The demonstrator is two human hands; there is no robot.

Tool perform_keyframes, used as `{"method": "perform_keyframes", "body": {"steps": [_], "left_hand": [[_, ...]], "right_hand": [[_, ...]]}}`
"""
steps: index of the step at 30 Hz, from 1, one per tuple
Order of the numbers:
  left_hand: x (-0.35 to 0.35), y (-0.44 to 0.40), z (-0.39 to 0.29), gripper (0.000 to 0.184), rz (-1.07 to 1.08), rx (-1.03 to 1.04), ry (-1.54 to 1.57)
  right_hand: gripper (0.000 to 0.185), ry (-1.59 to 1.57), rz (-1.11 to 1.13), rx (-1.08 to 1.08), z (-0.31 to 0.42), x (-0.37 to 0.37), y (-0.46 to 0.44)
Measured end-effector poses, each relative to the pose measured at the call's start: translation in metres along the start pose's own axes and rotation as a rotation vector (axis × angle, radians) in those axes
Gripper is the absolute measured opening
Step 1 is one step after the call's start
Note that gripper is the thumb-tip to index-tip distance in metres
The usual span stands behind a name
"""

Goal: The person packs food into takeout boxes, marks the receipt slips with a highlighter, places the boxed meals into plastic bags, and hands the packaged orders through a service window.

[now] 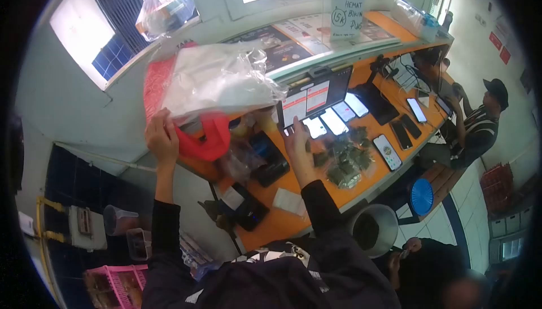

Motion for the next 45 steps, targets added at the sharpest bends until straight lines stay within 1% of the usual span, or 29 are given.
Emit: {"method": "perform_keyframes", "body": {"steps": [2,3,5,8,9,11,13,14,15,17,18,20,23,24,25,27,28,29,31,32,34,35,37,38,41,42,45], "left_hand": [[0.0,-0.001,0.001,0.018,-0.031,-0.013,-0.032],[0.003,0.0,0.0,0.018,-0.042,-0.023,-0.056],[-0.002,-0.003,0.004,0.018,-0.069,-0.049,-0.122],[-0.001,-0.004,0.0,0.017,-0.098,-0.015,-0.035],[-0.001,-0.004,0.0,0.017,-0.1,-0.011,-0.045],[0.0,-0.004,-0.001,0.016,-0.096,-0.005,-0.044],[0.003,-0.003,0.0,0.017,-0.111,-0.014,-0.081],[0.005,-0.002,-0.001,0.017,-0.098,-0.01,-0.053],[0.005,-0.002,-0.001,0.017,-0.105,-0.008,-0.074],[0.006,-0.001,-0.001,0.017,-0.106,-0.001,-0.087],[0.006,0.0,-0.001,0.017,-0.111,-0.01,-0.102],[0.006,0.001,-0.001,0.017,-0.11,-0.013,-0.11],[0.009,0.0,-0.001,0.017,-0.101,-0.029,-0.1],[0.009,0.001,0.0,0.017,-0.112,-0.033,-0.108],[0.008,0.002,0.0,0.018,-0.122,-0.037,-0.118],[0.008,0.003,-0.002,0.018,-0.118,-0.024,-0.13],[0.008,0.003,-0.003,0.018,-0.129,-0.025,-0.15],[0.009,0.002,-0.003,0.018,-0.131,-0.018,-0.146],[0.008,0.003,-0.003,0.018,-0.124,-0.035,-0.157],[0.007,0.004,-0.002,0.018,-0.128,-0.037,-0.16],[0.007,0.003,-0.004,0.018,-0.153,-0.023,-0.152],[0.006,0.004,-0.003,0.018,-0.159,-0.027,-0.155],[0.007,0.004,-0.002,0.018,-0.152,-0.023,-0.155],[0.009,0.002,-0.001,0.018,-0.162,-0.026,-0.158],[0.007,0.008,-0.002,0.017,-0.144,-0.051,-0.163],[0.008,0.006,-0.003,0.016,-0.142,-0.062,-0.157],[0.006,0.003,-0.004,0.015,-0.167,-0.054,-0.161]], "right_hand": [[0.037,-0.001,-0.094,-0.037,-0.004,0.011,0.007],[0.041,-0.004,-0.09,-0.056,-0.005,0.01,0.002],[0.061,-0.013,-0.077,-0.004,-0.003,0.014,0.0],[0.099,0.013,-0.101,0.017,-0.001,0.012,-0.003],[0.099,0.018,-0.101,0.016,0.001,0.014,-0.002],[0.092,0.032,-0.107,0.018,0.002,0.016,0.002],[0.077,-0.002,-0.035,0.06,0.003,0.006,-0.001],[0.061,-0.004,0.023,0.074,0.003,0.0,-0.001],[0.051,-0.04,0.019,0.099,0.004,-0.003,0.003],[0.043,-0.113,0.083,0.129,0.006,-0.009,0.005],[0.043,-0.116,0.072,0.122,0.004,-0.013,0.005],[0.037,-0.044,0.163,0.092,0.003,-0.018,0.003],[0.033,0.015,0.113,0.087,0.005,-0.014,0.0],[0.05,0.014,0.157,0.083,0.004,-0.016,-0.004],[0.05,0.004,0.142,0.079,0.005,-0.004,0.003],[0.081,0.157,-0.05,-0.04,0.01,0.013,0.01],[0.105,0.164,0.011,-0.008,0.013,0.015,0.008],[0.105,0.159,0.01,-0.014,0.017,0.017,0.01],[0.086,0.079,-0.052,0.015,0.019,0.019,0.02],[0.086,0.08,-0.048,0.016,0.02,0.015,0.019],[0.06,-0.013,0.103,0.099,0.016,0.002,0.009],[0.06,-0.008,0.109,0.1,0.013,-0.001,0.006],[0.039,0.03,0.086,0.055,0.013,0.001,0.008],[0.034,0.029,0.074,0.057,0.012,0.001,0.009],[0.032,0.025,0.106,0.053,0.004,-0.01,0.001],[0.031,0.029,0.028,0.029,0.006,-0.007,0.006],[0.028,0.03,0.106,0.066,0.005,-0.007,0.001]]}}
Point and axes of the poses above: each hand's wrist, its own y-axis away from the middle knuckle, its own x-axis out of the palm, z = x × y, the point moved 2 cm from there along -y, towards the middle knuckle, and after that the axes turned 2 degrees about y, right-handed, at the moved point
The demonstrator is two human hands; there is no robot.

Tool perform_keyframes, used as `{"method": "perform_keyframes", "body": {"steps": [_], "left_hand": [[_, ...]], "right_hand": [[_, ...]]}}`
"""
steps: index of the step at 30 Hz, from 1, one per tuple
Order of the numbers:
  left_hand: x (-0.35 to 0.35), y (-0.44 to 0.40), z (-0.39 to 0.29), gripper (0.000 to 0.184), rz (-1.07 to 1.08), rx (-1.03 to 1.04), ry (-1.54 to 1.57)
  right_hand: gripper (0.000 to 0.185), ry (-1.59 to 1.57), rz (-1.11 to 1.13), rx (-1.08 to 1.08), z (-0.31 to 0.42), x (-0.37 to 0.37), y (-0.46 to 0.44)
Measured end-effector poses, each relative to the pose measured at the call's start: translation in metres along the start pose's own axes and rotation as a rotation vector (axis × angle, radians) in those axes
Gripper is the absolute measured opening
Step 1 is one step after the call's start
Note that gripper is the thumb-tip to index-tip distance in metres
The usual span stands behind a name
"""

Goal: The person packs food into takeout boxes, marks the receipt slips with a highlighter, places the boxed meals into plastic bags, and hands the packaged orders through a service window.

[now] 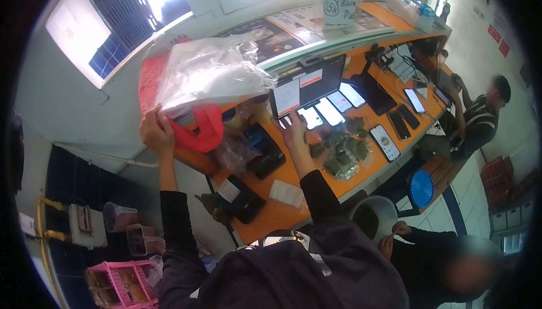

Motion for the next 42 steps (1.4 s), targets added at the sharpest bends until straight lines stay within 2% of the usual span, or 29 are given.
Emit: {"method": "perform_keyframes", "body": {"steps": [6,8,10,11,12,13,15,16,18,19,21,22,24,25,26,28,30,32,33,35,39,42], "left_hand": [[0.004,-0.002,0.0,0.016,0.011,0.008,0.037],[0.002,-0.001,0.008,0.018,0.024,-0.009,0.001],[-0.006,0.005,0.008,0.029,0.009,-0.01,0.13],[-0.016,0.017,0.001,0.029,0.034,-0.028,0.115],[-0.028,0.022,-0.012,0.037,-0.117,-0.04,0.226],[-0.038,0.028,-0.02,0.045,-0.272,-0.047,0.339],[-0.048,0.082,-0.018,0.048,-0.204,-0.128,0.38],[-0.053,0.12,-0.016,0.051,-0.14,-0.206,0.421],[-0.054,0.187,-0.015,0.049,-0.035,-0.494,0.41],[-0.059,0.216,-0.017,0.049,0.01,-0.614,0.429],[-0.07,0.262,-0.023,0.051,0.154,-0.798,0.445],[-0.076,0.277,-0.028,0.053,0.257,-0.862,0.443],[-0.088,0.283,-0.051,0.065,0.485,-0.782,0.373],[-0.093,0.281,-0.064,0.073,0.586,-0.72,0.318],[-0.096,0.279,-0.073,0.082,0.689,-0.659,0.261],[-0.096,0.287,-0.082,0.087,0.696,-0.61,0.253],[-0.089,0.299,-0.082,0.093,0.718,-0.568,0.252],[-0.081,0.316,-0.082,0.095,0.621,-0.546,0.272],[-0.082,0.319,-0.083,0.095,0.62,-0.547,0.279],[-0.081,0.319,-0.083,0.095,0.638,-0.452,0.243],[-0.088,0.309,-0.084,0.093,0.676,-0.49,0.264],[-0.088,0.311,-0.084,0.09,0.763,-0.398,0.152]], "right_hand": [[0.032,0.072,-0.036,-0.009,0.004,0.0,0.001],[0.037,0.055,-0.009,0.054,-0.001,-0.013,0.0],[0.037,0.113,-0.044,0.1,-0.015,-0.039,0.005],[0.032,0.152,-0.018,0.086,-0.03,-0.061,0.007],[0.032,0.161,-0.025,0.097,-0.036,-0.054,0.03],[0.033,0.464,-0.012,0.047,-0.043,-0.03,0.071],[0.032,0.929,0.216,-0.01,-0.079,-0.024,0.105],[0.03,1.084,0.433,-0.012,-0.103,-0.034,0.112],[0.032,1.26,0.661,0.128,-0.104,0.014,0.147],[0.032,1.259,0.672,0.135,-0.114,0.015,0.15],[0.039,1.709,0.926,-0.247,-0.138,0.02,0.148],[0.039,1.698,0.941,-0.274,-0.149,0.021,0.146],[0.047,1.94,0.95,-0.554,-0.163,0.02,0.15],[0.056,1.954,0.999,-0.261,-0.165,0.025,0.149],[0.056,1.949,1.007,-0.286,-0.158,0.037,0.155],[0.057,1.924,1.051,-0.233,-0.135,0.06,0.171],[0.059,1.837,1.117,-0.289,-0.128,0.055,0.173],[0.062,1.381,1.042,0.077,-0.124,0.035,0.174],[0.062,1.388,1.039,0.076,-0.115,0.028,0.177],[0.066,1.112,1.075,0.117,-0.095,0.018,0.185],[0.066,1.095,1.071,0.056,-0.076,-0.013,0.188],[0.062,1.279,0.936,-0.022,-0.063,-0.017,0.186]]}}
Point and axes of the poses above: each hand's wrist, its own y-axis away from the middle knuckle, its own x-axis out of the palm, z = x × y, the point moved 2 cm from there along -y, towards the middle knuckle, and after that the axes turned 2 degrees about y, right-handed, at the moved point
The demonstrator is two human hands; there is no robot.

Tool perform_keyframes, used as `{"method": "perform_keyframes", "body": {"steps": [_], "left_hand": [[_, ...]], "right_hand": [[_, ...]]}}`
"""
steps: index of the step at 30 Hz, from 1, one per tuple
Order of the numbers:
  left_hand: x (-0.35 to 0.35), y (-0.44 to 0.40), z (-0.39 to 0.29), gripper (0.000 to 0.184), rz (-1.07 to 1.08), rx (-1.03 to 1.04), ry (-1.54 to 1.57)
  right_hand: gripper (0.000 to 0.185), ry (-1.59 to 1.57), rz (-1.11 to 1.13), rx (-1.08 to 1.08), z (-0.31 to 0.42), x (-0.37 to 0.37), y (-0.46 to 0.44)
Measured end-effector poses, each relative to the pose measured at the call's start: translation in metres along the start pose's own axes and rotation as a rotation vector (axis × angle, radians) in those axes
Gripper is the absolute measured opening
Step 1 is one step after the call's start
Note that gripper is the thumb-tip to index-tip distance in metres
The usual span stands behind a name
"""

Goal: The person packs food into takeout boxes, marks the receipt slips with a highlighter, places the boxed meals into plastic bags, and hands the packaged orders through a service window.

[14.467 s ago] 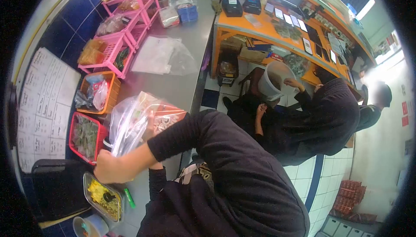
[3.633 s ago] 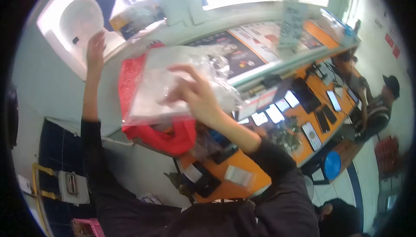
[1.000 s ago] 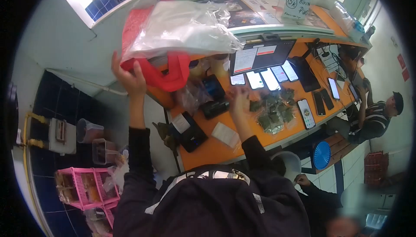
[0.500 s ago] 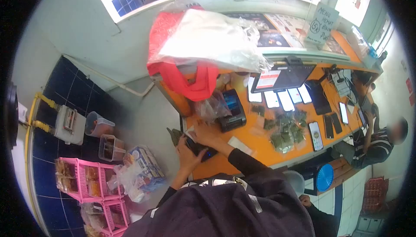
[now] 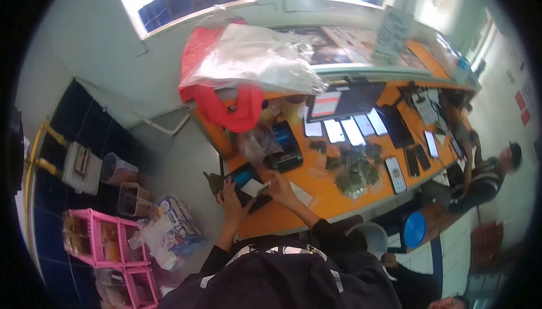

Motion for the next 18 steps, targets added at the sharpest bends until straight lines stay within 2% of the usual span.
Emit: {"method": "perform_keyframes", "body": {"steps": [2,3,4,6,7,9,10,11,12,14,15,18], "left_hand": [[-0.001,-0.001,-0.003,0.09,0.006,-0.017,-0.03],[0.001,-0.005,-0.005,0.09,0.052,0.039,-0.023],[0.002,-0.006,-0.005,0.089,0.03,0.011,-0.029],[0.003,0.001,-0.003,0.088,0.065,0.008,-0.042],[0.0,0.0,-0.004,0.083,0.04,0.0,-0.012],[-0.005,-0.005,-0.014,0.078,0.028,-0.001,0.018],[-0.01,-0.008,-0.023,0.073,0.037,0.027,0.233],[-0.012,-0.01,-0.032,0.068,0.045,0.052,0.448],[-0.01,-0.01,-0.041,0.068,0.064,0.061,0.447],[0.008,-0.004,-0.07,0.059,0.417,0.011,0.801],[0.023,0.0,-0.089,0.052,0.436,0.063,1.1],[0.044,0.012,-0.12,0.052,0.528,-0.015,0.978]], "right_hand": [[0.055,-0.617,-0.37,0.07,-0.047,0.005,-0.009],[0.052,-0.711,-0.593,0.135,-0.056,0.001,-0.015],[0.05,-0.807,-0.821,0.207,-0.062,-0.004,-0.018],[0.048,-0.776,-0.891,0.034,-0.049,-0.018,-0.011],[0.048,-0.78,-0.936,0.048,-0.043,-0.018,0.002],[0.053,-0.482,-0.663,-0.072,-0.023,-0.018,0.018],[0.053,-0.487,-0.681,-0.059,-0.015,-0.016,0.031],[0.054,-0.48,-0.589,0.01,-0.007,-0.01,0.044],[0.056,-0.473,-0.496,0.075,-0.005,-0.004,0.056],[0.058,-0.504,-0.493,0.163,-0.01,-0.004,0.076],[0.057,-0.446,-0.526,0.174,-0.014,-0.009,0.084],[0.052,-0.29,-0.637,0.222,-0.024,-0.037,0.114]]}}
Point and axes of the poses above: each hand's wrist, its own y-axis away from the middle knuckle, its own x-axis out of the palm, z = x × y, the point moved 2 cm from there along -y, towards the middle knuckle, and after that the axes turned 2 degrees about y, right-handed, at the moved point
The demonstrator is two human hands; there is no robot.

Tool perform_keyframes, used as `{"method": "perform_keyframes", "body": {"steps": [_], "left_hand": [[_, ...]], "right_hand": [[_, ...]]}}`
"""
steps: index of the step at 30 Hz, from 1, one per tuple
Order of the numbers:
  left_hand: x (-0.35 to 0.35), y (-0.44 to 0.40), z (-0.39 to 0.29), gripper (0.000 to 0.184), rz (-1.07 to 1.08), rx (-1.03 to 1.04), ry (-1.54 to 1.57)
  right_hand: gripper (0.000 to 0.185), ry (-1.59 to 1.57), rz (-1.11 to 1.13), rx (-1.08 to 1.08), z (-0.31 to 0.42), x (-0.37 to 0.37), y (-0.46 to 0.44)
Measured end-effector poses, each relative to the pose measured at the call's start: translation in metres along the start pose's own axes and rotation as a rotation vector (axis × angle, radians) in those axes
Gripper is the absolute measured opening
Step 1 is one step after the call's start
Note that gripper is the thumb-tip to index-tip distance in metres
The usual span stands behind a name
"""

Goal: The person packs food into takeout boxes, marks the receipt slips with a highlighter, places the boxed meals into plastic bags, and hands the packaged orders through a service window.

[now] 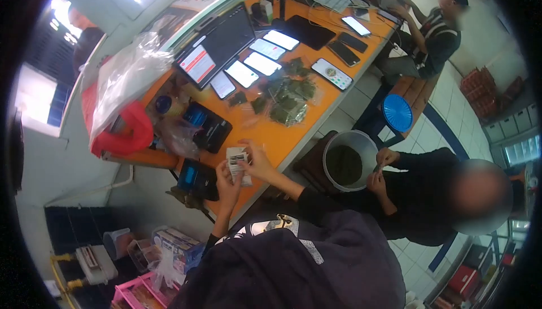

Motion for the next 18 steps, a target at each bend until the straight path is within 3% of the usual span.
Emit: {"method": "perform_keyframes", "body": {"steps": [1,4,6,8,14,16,18], "left_hand": [[0.009,-0.002,-0.003,0.051,0.041,-0.027,0.043],[0.026,-0.007,-0.002,0.052,0.08,-0.065,0.149],[0.03,-0.014,0.003,0.045,-0.149,0.532,-0.598],[0.032,-0.025,0.021,0.035,0.11,0.25,-0.197],[0.029,-0.039,0.001,0.027,0.05,0.313,-0.179],[0.012,-0.039,-0.013,0.026,0.036,0.184,-0.262],[-0.007,-0.041,-0.013,0.025,-0.06,0.224,-0.256]], "right_hand": [[0.048,0.097,-0.064,-0.002,-0.002,-0.016,0.002],[0.03,-0.043,-0.341,0.004,-0.009,-0.073,0.002],[0.025,0.009,-0.455,-0.057,-0.031,-0.112,-0.002],[0.024,-0.045,-0.491,-0.001,-0.025,-0.133,-0.007],[0.019,0.081,-0.48,-0.11,-0.004,-0.12,-0.019],[0.019,0.021,-0.457,-0.106,0.005,-0.102,-0.037],[0.02,-0.038,-0.44,-0.086,0.017,-0.081,-0.054]]}}
Point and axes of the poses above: each hand's wrist, its own y-axis away from the middle knuckle, its own x-axis out of the palm, z = x × y, the point moved 2 cm from there along -y, towards the middle knuckle, and after that the axes turned 2 degrees about y, right-handed, at the moved point
